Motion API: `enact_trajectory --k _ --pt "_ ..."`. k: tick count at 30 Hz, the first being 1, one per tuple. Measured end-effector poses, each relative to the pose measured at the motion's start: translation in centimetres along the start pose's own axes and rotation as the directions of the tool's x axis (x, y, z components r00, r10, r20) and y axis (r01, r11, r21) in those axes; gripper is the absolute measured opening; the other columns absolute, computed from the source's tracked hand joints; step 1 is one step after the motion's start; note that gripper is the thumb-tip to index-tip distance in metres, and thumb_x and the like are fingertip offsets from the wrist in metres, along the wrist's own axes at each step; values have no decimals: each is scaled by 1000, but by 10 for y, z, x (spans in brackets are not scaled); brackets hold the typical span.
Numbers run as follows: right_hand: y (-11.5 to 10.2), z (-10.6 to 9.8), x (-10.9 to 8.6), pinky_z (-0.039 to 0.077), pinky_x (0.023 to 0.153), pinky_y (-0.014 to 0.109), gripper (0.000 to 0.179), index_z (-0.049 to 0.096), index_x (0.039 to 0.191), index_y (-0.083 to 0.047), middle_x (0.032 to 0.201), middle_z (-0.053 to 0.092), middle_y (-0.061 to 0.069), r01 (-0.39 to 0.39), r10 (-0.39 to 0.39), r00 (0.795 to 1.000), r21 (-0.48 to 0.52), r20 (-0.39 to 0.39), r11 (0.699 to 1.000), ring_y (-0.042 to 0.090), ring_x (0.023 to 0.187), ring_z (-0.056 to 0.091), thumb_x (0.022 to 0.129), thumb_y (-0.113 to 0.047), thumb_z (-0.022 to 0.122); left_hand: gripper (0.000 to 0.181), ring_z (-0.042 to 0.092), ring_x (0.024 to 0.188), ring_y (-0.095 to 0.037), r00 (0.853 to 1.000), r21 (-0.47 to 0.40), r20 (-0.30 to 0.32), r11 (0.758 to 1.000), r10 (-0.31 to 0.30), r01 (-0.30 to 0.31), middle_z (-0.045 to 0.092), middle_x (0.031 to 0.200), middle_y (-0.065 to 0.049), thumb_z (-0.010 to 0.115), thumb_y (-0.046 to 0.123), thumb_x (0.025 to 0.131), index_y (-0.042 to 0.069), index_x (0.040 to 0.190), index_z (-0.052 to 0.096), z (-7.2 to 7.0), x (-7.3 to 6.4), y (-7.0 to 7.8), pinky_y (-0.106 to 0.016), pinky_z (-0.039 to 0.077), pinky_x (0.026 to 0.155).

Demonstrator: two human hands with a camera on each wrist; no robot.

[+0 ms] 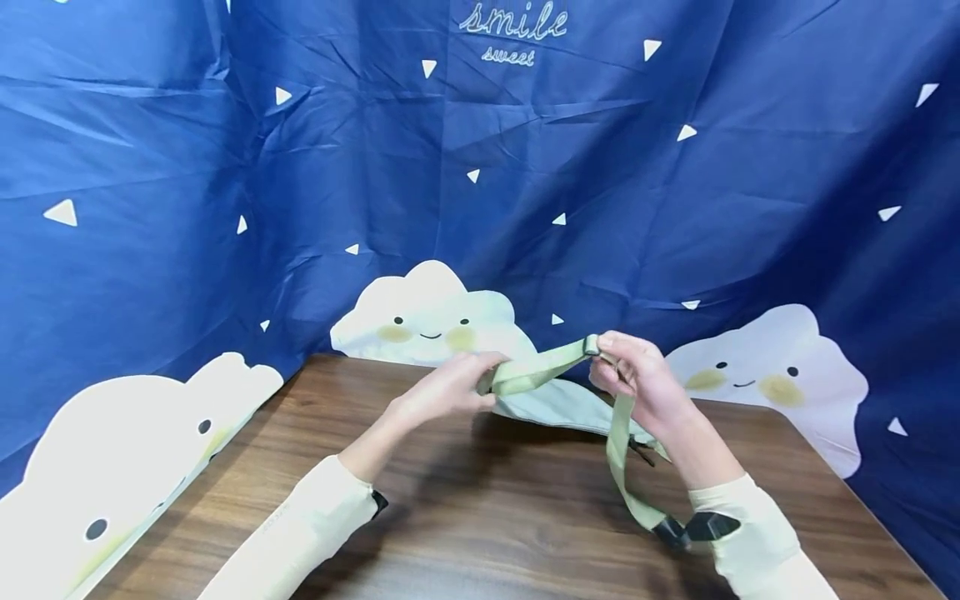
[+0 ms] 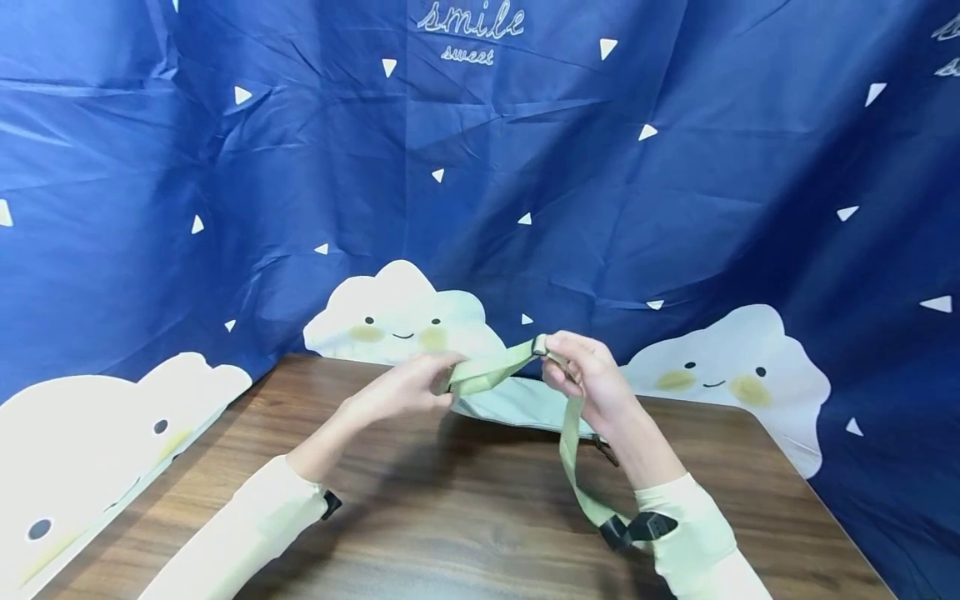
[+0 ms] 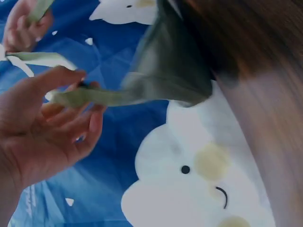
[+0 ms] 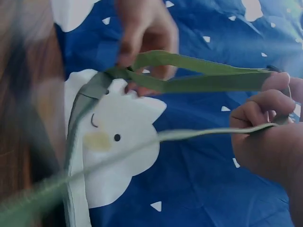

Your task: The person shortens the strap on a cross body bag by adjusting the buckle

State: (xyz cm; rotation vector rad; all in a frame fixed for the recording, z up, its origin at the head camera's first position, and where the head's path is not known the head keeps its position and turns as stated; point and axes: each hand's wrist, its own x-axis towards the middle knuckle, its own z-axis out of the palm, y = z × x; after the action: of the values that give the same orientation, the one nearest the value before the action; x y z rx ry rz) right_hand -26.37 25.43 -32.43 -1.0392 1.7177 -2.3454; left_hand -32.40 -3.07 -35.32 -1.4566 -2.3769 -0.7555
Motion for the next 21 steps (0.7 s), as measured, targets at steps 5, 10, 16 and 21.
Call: enact_trajectory --k 5,10,16,21 --pt "14 8 -1 15 44 33 25 62 84 -3 60 46 2 -102 93 995 -270 -47 958 12 44 24 106 -11 52 56 62 116 -19 978 -165 -130 969 165 -185 63 128 -13 78 9 89 -1 138 54 0 4 27 -33 47 102" --pt "20 20 2 18 42 34 25 60 85 0 65 49 7 -95 121 992 -371 46 924 15 45 27 105 -13 56 43 59 111 -15 920 -83 -314 958 236 -274 64 122 -5 78 19 93 3 130 63 -2 4 53 -26 46 99" --pt "18 19 1 19 43 32 21 61 92 2 69 52 9 -119 180 976 -387 125 914 15 50 30 106 -12 54 28 60 100 -15 903 -83 -354 954 243 -289 66 105 0 80 13 90 5 115 70 -8 3 55 -22 47 93" --pt "16 13 0 18 43 32 22 60 91 5 65 51 7 -153 221 966 -393 135 907 15 51 30 105 -12 55 30 62 98 -15 914 -123 -342 954 217 -272 66 105 2 83 14 87 5 113 71 -11 1 52 -22 48 91"
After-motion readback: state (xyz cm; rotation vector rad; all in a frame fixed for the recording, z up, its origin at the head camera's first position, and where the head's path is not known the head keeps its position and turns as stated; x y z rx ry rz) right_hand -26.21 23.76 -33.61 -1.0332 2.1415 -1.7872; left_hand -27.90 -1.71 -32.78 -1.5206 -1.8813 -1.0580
